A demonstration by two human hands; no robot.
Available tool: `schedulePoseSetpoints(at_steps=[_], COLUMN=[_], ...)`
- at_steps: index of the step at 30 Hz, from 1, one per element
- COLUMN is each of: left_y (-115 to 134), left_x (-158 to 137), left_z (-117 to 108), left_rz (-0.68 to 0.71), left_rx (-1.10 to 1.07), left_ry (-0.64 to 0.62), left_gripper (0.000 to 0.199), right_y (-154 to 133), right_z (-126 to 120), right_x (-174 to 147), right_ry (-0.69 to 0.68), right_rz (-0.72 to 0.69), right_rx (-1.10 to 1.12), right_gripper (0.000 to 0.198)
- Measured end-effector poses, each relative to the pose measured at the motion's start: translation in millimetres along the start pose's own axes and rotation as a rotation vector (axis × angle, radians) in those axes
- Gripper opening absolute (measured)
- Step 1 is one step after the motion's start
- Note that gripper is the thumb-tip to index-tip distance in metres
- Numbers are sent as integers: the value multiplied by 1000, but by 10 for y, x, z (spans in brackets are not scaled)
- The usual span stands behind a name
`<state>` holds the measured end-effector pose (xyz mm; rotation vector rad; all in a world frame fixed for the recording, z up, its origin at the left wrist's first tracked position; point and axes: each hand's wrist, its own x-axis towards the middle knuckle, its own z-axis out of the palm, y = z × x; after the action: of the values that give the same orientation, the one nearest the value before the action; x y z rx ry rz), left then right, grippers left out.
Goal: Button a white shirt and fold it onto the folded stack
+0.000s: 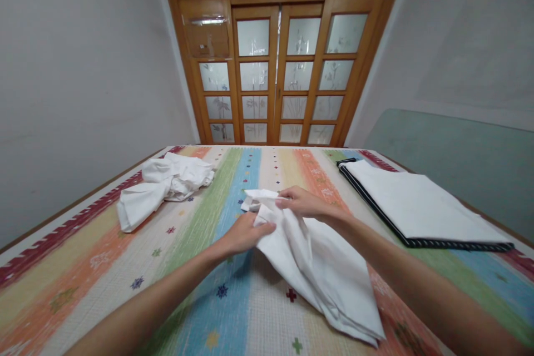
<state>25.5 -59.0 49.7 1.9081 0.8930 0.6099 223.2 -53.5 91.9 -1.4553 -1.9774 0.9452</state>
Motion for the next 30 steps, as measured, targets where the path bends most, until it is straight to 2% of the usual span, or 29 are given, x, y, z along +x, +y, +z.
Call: schedulePoseSetpoints(at_steps=[3,6,9,11,15,18,20,24,27,30], left_y=[-89,-262,-444,-515,-511,-464,-446,-411,-363,-333], left_x=[-37,-63,-77,-84,-98,-109,-117,-107,-40,88], left_z=[-294,-743,-1165,-1328,-1365,-1310,-1277,-1158,-998,-832], left_rz=[-15,-90,-141,-107,99,248,295,308,294,232], left_rx=[210,404,527,624,836,968,1023,1085,1087,1120], left_ry=[197,391,460,501,538,450,381,231,129,51], left_gripper=[32,33,30,24,28,35,40,48,50,52], right_y=[251,594,964,1154,1274,1180,1092,954,872,782], right_z=[-458,-1052,-1475,-1565,-1408,-1207,-1068,-750,-518,-368], right_x=[-74,-237,-437,-532,-543,-438,-347,-153,-33,36], right_ry=[281,593,614,493,376,325,261,145,195,204], right_rz=[64,126,258,289,244,91,-33,-200,-284,-295], right_rx=[-17,-29,-27,-96,-435,-558,-575,-603,-686,-806], right_gripper=[36,40,42,37,17,32,37,32,27,26])
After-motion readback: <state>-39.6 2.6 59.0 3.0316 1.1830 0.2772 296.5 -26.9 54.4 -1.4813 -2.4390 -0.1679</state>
